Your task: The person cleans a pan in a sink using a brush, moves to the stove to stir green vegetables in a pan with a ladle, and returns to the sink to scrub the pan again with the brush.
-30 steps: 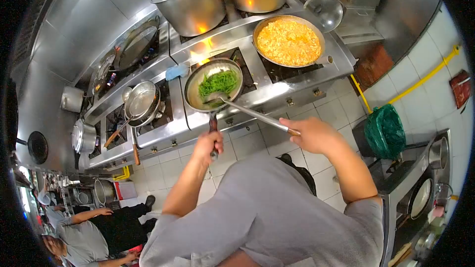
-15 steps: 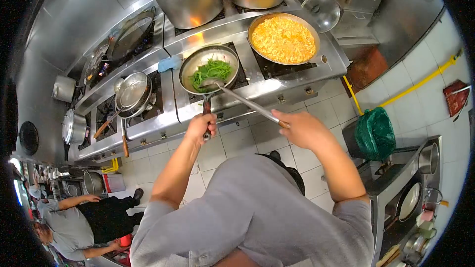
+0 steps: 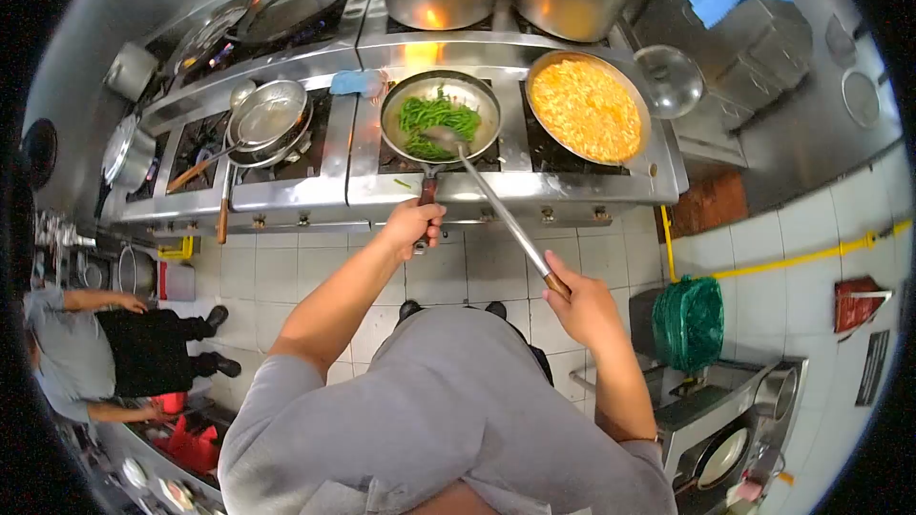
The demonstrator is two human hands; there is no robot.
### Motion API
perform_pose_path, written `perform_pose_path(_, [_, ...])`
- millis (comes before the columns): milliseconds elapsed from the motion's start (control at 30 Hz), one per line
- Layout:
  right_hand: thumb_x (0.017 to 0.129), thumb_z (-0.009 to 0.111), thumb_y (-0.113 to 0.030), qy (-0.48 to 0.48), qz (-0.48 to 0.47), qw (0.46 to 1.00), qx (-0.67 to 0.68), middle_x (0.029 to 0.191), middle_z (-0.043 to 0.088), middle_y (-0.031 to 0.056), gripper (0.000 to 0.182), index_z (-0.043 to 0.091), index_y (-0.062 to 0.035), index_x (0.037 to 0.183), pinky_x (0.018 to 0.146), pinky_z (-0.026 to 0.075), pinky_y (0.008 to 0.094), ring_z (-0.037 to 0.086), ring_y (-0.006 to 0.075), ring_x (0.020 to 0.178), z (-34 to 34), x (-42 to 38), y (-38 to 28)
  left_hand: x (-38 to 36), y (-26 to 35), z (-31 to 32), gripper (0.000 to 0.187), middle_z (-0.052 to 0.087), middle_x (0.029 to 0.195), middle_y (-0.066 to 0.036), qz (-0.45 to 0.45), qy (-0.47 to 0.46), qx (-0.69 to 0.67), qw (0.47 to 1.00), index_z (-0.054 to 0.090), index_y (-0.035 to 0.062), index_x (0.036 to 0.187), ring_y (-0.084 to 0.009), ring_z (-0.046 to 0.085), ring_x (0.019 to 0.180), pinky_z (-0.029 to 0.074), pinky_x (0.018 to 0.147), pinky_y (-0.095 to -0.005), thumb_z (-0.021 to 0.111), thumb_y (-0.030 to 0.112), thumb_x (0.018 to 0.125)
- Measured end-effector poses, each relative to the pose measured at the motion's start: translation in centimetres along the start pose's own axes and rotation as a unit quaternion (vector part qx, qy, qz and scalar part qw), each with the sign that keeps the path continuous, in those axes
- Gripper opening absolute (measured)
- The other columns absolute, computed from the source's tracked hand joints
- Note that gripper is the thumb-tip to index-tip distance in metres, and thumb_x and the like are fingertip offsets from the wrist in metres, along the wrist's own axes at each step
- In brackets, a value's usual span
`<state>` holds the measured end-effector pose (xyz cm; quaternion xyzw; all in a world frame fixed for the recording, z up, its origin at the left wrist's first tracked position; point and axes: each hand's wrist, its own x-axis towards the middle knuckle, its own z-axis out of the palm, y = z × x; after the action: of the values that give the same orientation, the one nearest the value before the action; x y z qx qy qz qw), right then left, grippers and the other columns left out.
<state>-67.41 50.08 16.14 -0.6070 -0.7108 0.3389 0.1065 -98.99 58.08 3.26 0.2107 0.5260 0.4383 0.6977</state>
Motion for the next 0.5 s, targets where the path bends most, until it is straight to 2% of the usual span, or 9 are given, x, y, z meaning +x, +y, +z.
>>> perform_pose_path(133, [0.09, 0.073, -0.019, 0.065, -0.031, 0.997, 0.013, 0.1, 0.071, 0.0209, 0.057, 0.055, -0.0211, 0.144, 0.082, 0.054, 0.0374, 0.07, 0.0372, 0.088, 3.8, 1.9, 0.3, 2.0, -1.8, -1.6, 0.02, 0.059, 0.081, -0.001, 0.015, 0.018, -0.127, 0.992, 0.061, 0.0058, 0.095, -0.0131, 0.053, 0.058, 0.048, 0.054, -0.0349, 0.065, 0.026, 0.098])
perform_pose_path(167, [0.09, 0.073, -0.019, 0.079, -0.015, 0.996, 0.04, 0.097, 0.072, 0.0193, 0.057, 0.055, -0.0211, 0.145, 0.08, 0.053, 0.0349, 0.07, 0.0317, 0.084, 4.7, 2.1, 0.2, 3.0, -2.3, -2.5, 0.025, 0.062, 0.084, -0.001, 0.024, 0.017, -0.189, 0.982, 0.064, 0.0047, 0.102, -0.0138, 0.056, 0.064, 0.051, 0.06, -0.0371, 0.064, 0.029, 0.099])
perform_pose_path(200, [0.091, 0.073, -0.019, 0.094, 0.003, 0.993, 0.067, 0.093, 0.072, 0.0176, 0.058, 0.055, -0.021, 0.145, 0.079, 0.053, 0.0323, 0.07, 0.0261, 0.08, 5.2, 2.3, 0.0, 7.9, -5.9, -6.1, 0.027, 0.069, 0.094, -0.005, 0.054, 0.035, -0.107, 0.992, 0.067, 0.0061, 0.114, -0.02, 0.063, 0.079, 0.053, 0.078, -0.0387, 0.066, 0.026, 0.096])
perform_pose_path(233, [0.091, 0.073, -0.019, 0.092, 0.004, 0.993, 0.067, 0.093, 0.072, 0.0176, 0.058, 0.055, -0.021, 0.145, 0.079, 0.053, 0.0323, 0.07, 0.0261, 0.08, 5.5, 2.3, -0.2, 9.4, -6.9, -8.1, 0.027, 0.069, 0.094, -0.005, 0.052, 0.036, -0.108, 0.992, 0.067, 0.0061, 0.114, -0.02, 0.063, 0.079, 0.053, 0.078, -0.0387, 0.066, 0.026, 0.096])
perform_pose_path(267, [0.091, 0.073, -0.018, 0.089, 0.04, 0.99, 0.104, 0.091, 0.071, 0.0139, 0.058, 0.055, -0.0206, 0.146, 0.077, 0.052, 0.0296, 0.066, 0.0187, 0.078, 5.8, 2.2, -0.2, 10.4, -7.5, -9.6, 0.026, 0.069, 0.095, -0.007, 0.141, 0.137, 0.175, 0.965, 0.066, 0.0079, 0.113, -0.0243, 0.064, 0.086, 0.052, 0.081, -0.0392, 0.067, 0.023, 0.092])
perform_pose_path(300, [0.091, 0.073, -0.017, 0.087, 0.078, 0.983, 0.14, 0.089, 0.071, 0.0102, 0.058, 0.055, -0.0203, 0.146, 0.075, 0.051, 0.0269, 0.062, 0.0112, 0.076, 6.0, 1.9, -0.1, 10.9, -7.8, -10.8, 0.027, 0.069, 0.097, -0.01, 0.215, 0.22, 0.443, 0.842, 0.066, 0.0098, 0.113, -0.0285, 0.065, 0.094, 0.052, 0.085, -0.0397, 0.068, 0.02, 0.088])
perform_pose_path(333, [0.091, 0.073, -0.017, 0.087, 0.085, 0.983, 0.138, 0.089, 0.071, 0.0102, 0.058, 0.055, -0.0203, 0.146, 0.075, 0.051, 0.0269, 0.062, 0.0112, 0.076, 6.1, 1.7, 0.0, 11.3, -7.5, -11.7, 0.027, 0.069, 0.097, -0.01, 0.211, 0.214, 0.443, 0.844, 0.066, 0.0098, 0.113, -0.0285, 0.065, 0.094, 0.052, 0.085, -0.0397, 0.068, 0.02, 0.088])
perform_pose_path(400, [0.092, 0.072, -0.014, 0.118, 0.06, 0.974, 0.186, 0.087, 0.068, 0.0034, 0.058, 0.054, -0.0178, 0.147, 0.073, 0.049, 0.0245, 0.054, 0.0058, 0.076, 5.9, 1.0, 0.1, 12.3, -6.7, -12.8, 0.027, 0.067, 0.096, -0.013, 0.305, 0.293, 0.547, 0.723, 0.068, 0.0117, 0.108, -0.0345, 0.065, 0.097, 0.053, 0.087, -0.0433, 0.069, 0.016, 0.081])
perform_pose_path(500, [0.092, 0.071, -0.01, 0.135, 0.067, 0.972, 0.183, 0.088, 0.068, 0.0016, 0.057, 0.054, -0.0152, 0.146, 0.074, 0.05, 0.0243, 0.054, 0.0056, 0.077, 5.6, 0.0, 0.4, 11.1, -3.3, -11.5, 0.018, 0.065, 0.092, -0.012, 0.322, 0.276, 0.587, 0.69, 0.069, 0.0096, 0.098, -0.0341, 0.065, 0.097, 0.053, 0.088, -0.0465, 0.068, 0.017, 0.082])
